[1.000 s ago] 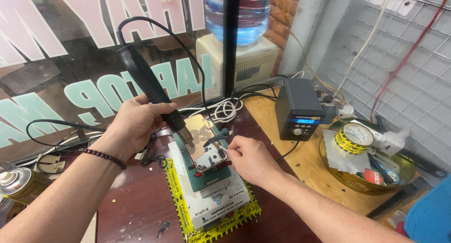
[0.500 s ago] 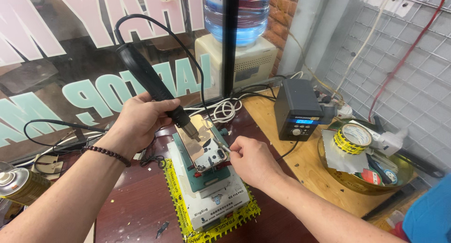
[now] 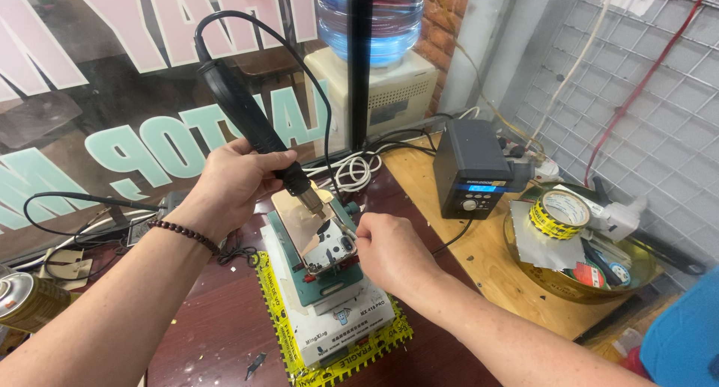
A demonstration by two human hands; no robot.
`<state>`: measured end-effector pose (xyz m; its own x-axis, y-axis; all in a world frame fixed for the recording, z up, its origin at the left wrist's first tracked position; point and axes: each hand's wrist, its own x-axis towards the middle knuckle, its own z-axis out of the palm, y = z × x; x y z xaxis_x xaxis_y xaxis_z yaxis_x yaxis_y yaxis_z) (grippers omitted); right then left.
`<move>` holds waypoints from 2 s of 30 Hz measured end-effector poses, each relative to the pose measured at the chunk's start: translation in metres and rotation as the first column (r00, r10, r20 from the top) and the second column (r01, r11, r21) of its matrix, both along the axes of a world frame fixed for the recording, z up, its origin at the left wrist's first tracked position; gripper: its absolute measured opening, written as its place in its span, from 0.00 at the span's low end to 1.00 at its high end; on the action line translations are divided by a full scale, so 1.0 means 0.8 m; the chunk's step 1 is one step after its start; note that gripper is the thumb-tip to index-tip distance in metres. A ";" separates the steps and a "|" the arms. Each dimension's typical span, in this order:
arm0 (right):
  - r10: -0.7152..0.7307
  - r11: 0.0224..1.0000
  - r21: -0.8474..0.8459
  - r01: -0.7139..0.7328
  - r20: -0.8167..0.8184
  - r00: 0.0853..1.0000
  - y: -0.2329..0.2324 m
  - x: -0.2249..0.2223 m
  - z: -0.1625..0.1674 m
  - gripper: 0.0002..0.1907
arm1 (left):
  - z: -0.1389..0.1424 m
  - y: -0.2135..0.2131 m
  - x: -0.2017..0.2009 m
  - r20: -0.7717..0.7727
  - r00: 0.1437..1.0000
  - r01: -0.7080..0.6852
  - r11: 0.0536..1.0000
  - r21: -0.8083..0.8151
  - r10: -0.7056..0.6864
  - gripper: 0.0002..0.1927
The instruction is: The person holds a hot air gun and heats the back glass of a phone clamped in a repair fixture, while using a thin pry tool in the other hand to work along the edge of the back cover, loosening the adhesive around the phone body.
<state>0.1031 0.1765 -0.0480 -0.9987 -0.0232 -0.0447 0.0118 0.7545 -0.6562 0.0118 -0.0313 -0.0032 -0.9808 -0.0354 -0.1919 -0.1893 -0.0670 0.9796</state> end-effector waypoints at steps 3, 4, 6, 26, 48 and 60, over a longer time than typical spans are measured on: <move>0.021 1.000 -0.022 -0.022 -0.045 0.999 -0.002 -0.007 -0.005 0.07 | -0.004 0.005 -0.005 -0.019 1.000 -0.003 1.000 0.006 0.003 0.10; 0.023 0.999 -0.032 -0.024 -0.052 0.998 -0.004 -0.009 -0.005 0.07 | -0.005 0.007 -0.006 -0.017 1.000 0.001 1.000 -0.005 -0.001 0.10; 0.027 1.000 -0.003 -0.027 -0.083 0.996 -0.007 -0.016 -0.005 0.07 | -0.006 0.006 -0.008 -0.016 1.000 -0.003 1.000 -0.026 0.003 0.10; 0.013 0.922 -0.385 0.039 0.132 0.991 0.015 -0.022 -0.044 0.09 | -0.007 0.002 -0.021 -0.021 1.000 0.010 1.000 -0.001 -0.010 0.10; 0.070 0.889 -0.450 -0.086 -0.052 0.996 0.031 -0.022 -0.062 0.06 | 0.001 -0.003 -0.012 -0.030 1.000 0.004 1.000 0.021 -0.003 0.09; 0.041 0.974 -0.217 -0.072 -0.142 0.989 0.014 -0.007 -0.041 0.07 | 0.002 -0.014 -0.004 0.003 1.000 0.000 1.000 -0.010 0.000 0.09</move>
